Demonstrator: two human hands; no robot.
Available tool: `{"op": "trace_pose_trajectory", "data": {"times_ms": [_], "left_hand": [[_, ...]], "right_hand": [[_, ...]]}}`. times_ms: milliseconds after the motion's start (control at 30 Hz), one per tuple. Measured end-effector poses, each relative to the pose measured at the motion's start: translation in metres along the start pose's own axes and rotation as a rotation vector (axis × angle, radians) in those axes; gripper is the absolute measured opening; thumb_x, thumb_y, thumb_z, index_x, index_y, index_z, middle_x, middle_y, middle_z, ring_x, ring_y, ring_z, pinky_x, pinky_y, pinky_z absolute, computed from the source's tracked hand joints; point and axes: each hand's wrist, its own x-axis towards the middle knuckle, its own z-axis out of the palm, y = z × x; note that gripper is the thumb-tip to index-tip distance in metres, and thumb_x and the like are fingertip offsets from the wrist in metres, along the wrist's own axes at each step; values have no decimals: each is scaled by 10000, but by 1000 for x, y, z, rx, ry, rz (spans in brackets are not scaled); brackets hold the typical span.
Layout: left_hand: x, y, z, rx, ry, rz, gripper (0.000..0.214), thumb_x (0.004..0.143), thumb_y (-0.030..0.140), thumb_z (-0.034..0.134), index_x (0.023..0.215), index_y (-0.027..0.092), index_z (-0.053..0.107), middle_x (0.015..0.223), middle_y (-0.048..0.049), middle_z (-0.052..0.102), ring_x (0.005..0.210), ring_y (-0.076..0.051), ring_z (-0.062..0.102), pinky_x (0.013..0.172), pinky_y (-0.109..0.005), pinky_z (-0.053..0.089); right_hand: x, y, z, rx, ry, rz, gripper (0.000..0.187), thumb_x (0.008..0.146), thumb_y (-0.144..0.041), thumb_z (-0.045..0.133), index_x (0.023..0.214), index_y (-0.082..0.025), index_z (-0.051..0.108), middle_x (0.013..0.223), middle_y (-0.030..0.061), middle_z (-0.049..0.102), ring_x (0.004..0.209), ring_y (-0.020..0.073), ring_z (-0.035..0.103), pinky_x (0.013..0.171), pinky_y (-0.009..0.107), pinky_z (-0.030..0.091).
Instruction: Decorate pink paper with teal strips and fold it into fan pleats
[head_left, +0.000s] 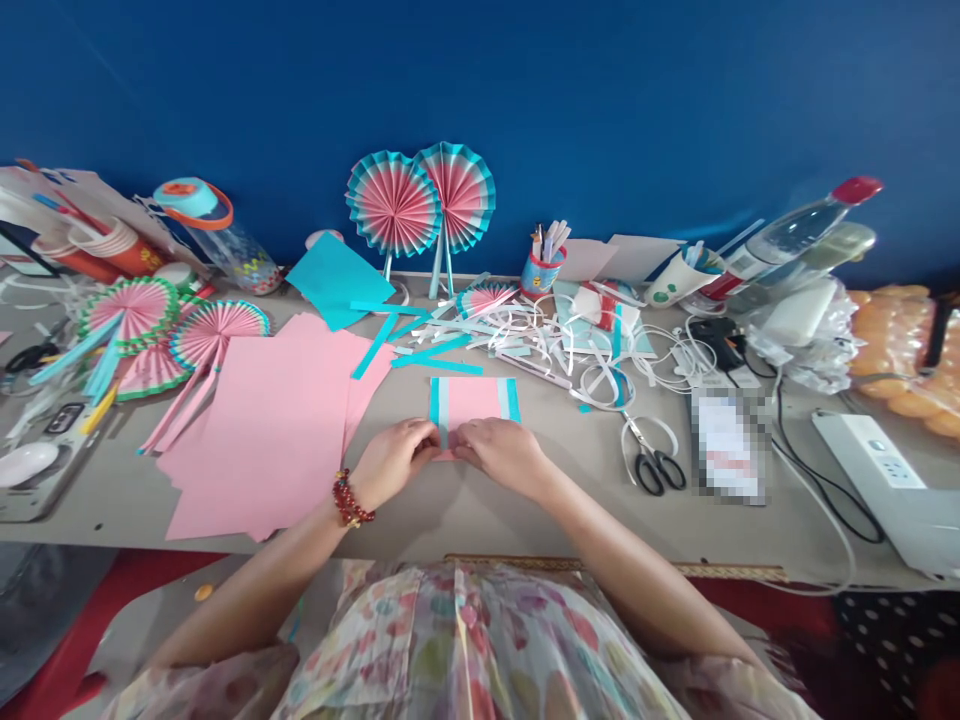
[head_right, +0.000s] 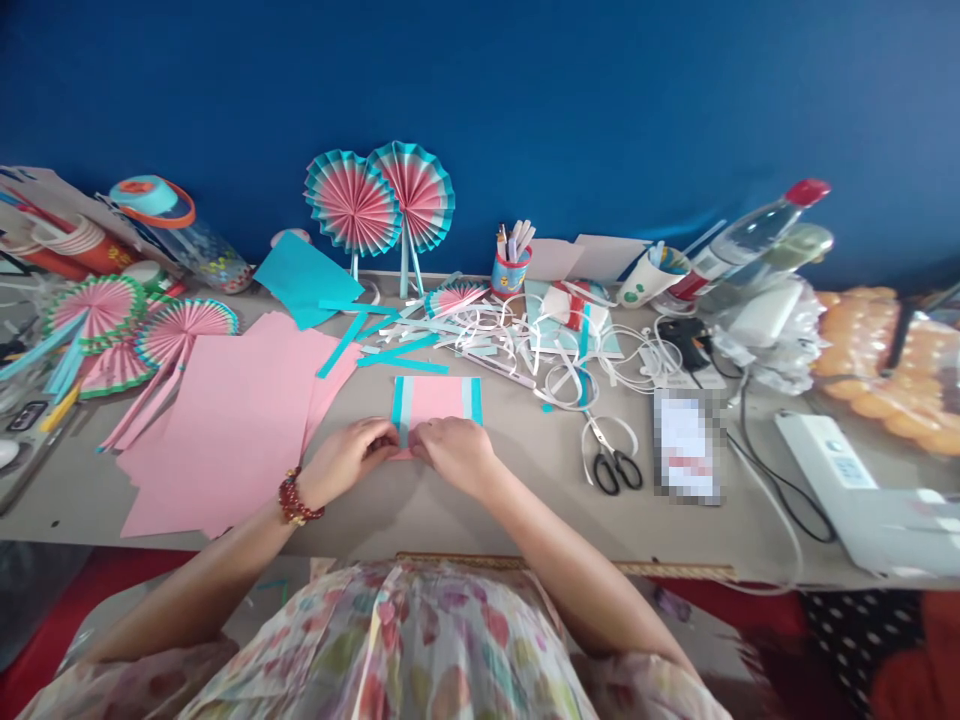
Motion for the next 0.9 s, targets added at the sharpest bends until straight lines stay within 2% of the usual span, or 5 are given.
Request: {"op": "trace_pose_trajectory", "data": {"times_ms": [200,400,900], "left_hand": [[3,2,-6,-8,-47,-22,122,894,145,551,810,195,624,844,5,658,734,-137,599,651,-230,399],[2,2,-4,7,-37,-8,133,902,159,547,800,198,624,833,4,652,748,-141,607,636,-230,390],[4,-2,-1,116,-49,43,154,927,181,502,807,200,597,835,-5,622,769,-151,594,664,-252,398]], "right_hand": [[3,3,-5,67,-23,-35,224,987,-331,481,1007,-253,690,1051,28,730,960,180,668,693,223,394],[5,5,-5,99,-20,-45,199,970,-315,508,1001,-262,697,1029,12,736,946,179,667,670,231,375],[9,10,2,89,-17,-88,239,962,-293,479,1024,-276,709,1031,14,742,959,194,672,732,240,412]]}}
